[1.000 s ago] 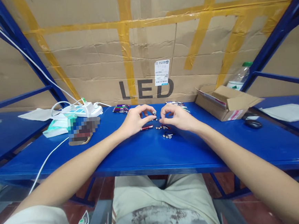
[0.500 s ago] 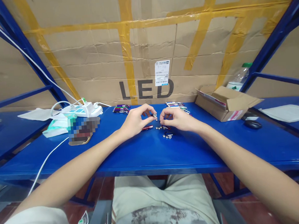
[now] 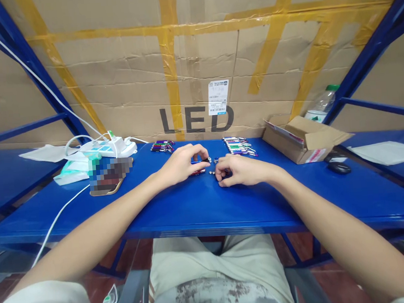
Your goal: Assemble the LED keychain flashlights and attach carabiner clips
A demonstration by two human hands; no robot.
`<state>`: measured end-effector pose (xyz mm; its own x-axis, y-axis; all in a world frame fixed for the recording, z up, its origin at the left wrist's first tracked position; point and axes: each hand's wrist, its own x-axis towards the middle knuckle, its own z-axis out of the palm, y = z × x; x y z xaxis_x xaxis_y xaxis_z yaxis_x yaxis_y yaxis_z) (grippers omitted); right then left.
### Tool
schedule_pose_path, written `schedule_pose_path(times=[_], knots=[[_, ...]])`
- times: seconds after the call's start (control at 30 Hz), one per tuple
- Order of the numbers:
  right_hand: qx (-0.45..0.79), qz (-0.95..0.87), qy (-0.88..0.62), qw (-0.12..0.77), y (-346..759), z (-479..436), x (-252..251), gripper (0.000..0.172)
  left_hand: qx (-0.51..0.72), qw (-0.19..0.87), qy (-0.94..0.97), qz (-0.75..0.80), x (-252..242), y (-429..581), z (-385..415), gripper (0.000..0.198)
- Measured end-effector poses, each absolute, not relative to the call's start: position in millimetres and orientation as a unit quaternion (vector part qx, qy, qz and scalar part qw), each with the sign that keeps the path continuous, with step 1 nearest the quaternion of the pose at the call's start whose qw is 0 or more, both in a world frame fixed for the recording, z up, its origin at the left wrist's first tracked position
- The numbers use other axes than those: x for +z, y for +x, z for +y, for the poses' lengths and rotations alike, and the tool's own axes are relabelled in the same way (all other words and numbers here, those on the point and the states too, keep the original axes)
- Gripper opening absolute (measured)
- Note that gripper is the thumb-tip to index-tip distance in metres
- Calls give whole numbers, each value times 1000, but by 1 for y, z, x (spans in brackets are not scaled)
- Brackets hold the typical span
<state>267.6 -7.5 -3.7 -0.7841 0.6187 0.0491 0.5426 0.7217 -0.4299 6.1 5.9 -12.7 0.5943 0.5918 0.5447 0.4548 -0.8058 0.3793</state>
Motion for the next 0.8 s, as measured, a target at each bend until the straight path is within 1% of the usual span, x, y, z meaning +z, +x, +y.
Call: schedule_pose_path(times=[0.17, 0.27, 0.6, 0.73, 0.8], knots=[[191, -914, -351, 74, 261, -15, -2, 3, 327, 97, 889, 304, -13, 5, 8, 16], [179, -912, -364, 68, 257, -19, -1, 4, 328, 91, 889, 306, -13, 5, 8, 17], [161, -924, -337, 78, 257, -19, -2, 4, 334, 82, 888, 306, -11, 4, 6, 16], [171, -923, -333, 85, 258, -19, -1, 10, 331, 79, 886, 314, -10, 4, 6, 16], [163, -926, -332, 81, 259, -18, -1, 9, 333, 78, 886, 314, -10, 3, 7, 17]])
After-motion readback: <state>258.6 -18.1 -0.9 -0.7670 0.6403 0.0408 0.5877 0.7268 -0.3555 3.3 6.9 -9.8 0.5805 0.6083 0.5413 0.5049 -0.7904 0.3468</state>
